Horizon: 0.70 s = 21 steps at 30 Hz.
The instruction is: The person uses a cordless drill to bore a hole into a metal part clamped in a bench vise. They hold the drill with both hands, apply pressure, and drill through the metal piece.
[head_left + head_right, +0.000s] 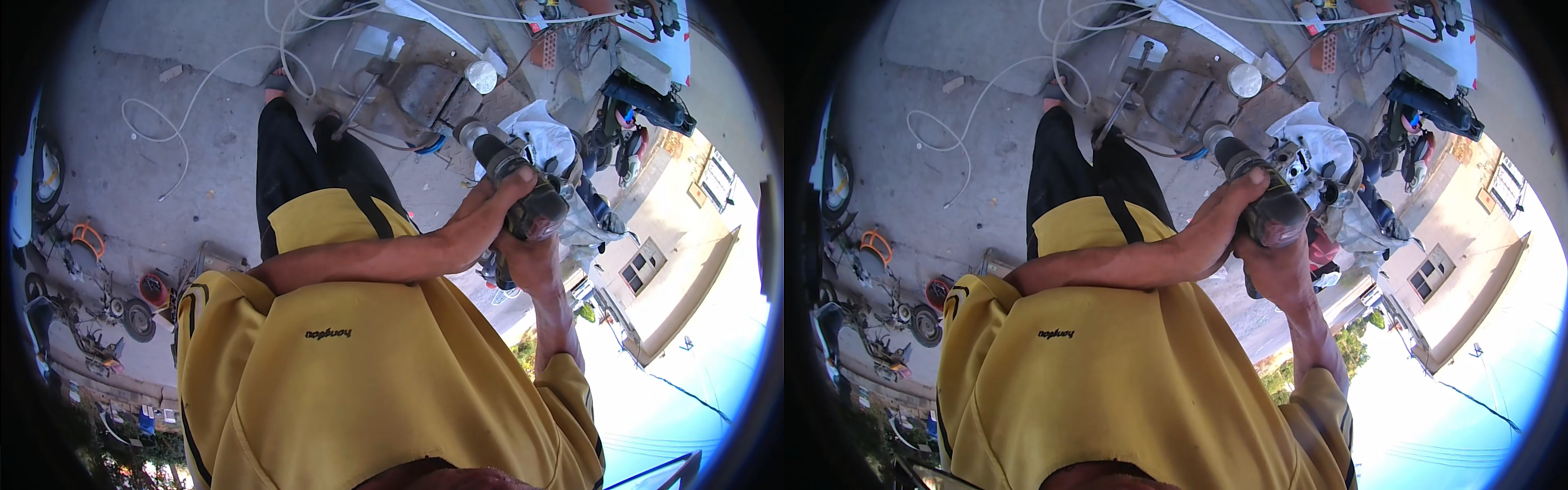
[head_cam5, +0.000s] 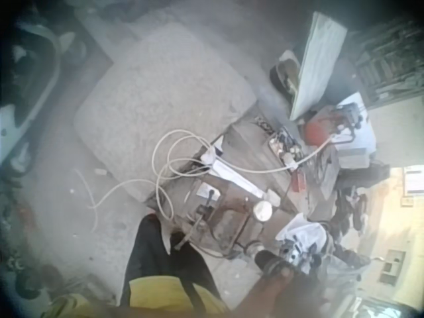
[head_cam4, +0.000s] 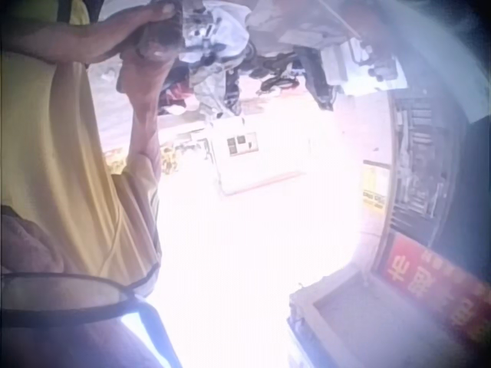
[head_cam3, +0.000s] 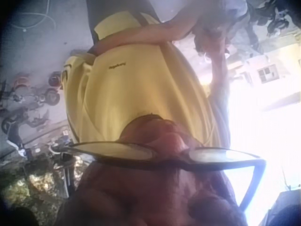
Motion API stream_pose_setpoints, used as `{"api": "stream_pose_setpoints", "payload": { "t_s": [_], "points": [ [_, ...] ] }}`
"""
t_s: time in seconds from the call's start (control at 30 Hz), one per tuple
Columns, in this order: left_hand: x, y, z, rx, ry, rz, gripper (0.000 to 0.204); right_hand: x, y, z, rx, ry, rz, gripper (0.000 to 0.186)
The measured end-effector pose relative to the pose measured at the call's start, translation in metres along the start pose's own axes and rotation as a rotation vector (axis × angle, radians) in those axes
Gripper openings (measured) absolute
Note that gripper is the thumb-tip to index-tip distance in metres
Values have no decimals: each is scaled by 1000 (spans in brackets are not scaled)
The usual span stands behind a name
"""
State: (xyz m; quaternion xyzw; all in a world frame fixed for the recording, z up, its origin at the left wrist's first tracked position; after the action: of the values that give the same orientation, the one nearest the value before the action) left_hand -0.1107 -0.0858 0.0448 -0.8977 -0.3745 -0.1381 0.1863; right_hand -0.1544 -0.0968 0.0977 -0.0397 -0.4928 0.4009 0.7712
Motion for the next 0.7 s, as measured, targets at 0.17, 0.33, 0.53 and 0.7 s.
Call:
{"api": "stream_pose_setpoints", "payload": {
  "t_s": [0.17, 0.33, 0.53, 0.7],
  "points": [
    [-4, -9, -3, 1, -6, 25, 56, 4, 11, 6, -9, 21, -52, 28],
    [-4, -5, -6, -76, 20, 16, 56, 6, 2, 6, -2, 30, -37, 30],
    [-1, 3, -2, 10, 0, 2, 58, -5, -11, 0, 15, 0, 108, 34],
    [-6, -2, -2, 19, -11, -3, 58, 0, -11, 1, 46, 18, 7, 33]
  ]
}}
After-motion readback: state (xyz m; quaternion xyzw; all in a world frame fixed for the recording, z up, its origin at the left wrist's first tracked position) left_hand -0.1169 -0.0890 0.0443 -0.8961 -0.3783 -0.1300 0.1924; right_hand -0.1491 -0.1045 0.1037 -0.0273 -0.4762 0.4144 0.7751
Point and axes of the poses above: each hand's wrist, its own x-axis away from the middle knuckle, its own z-axis out of the back of the hand, y = z × x, the point moved 10 cm from there along -x, towards the middle knuckle
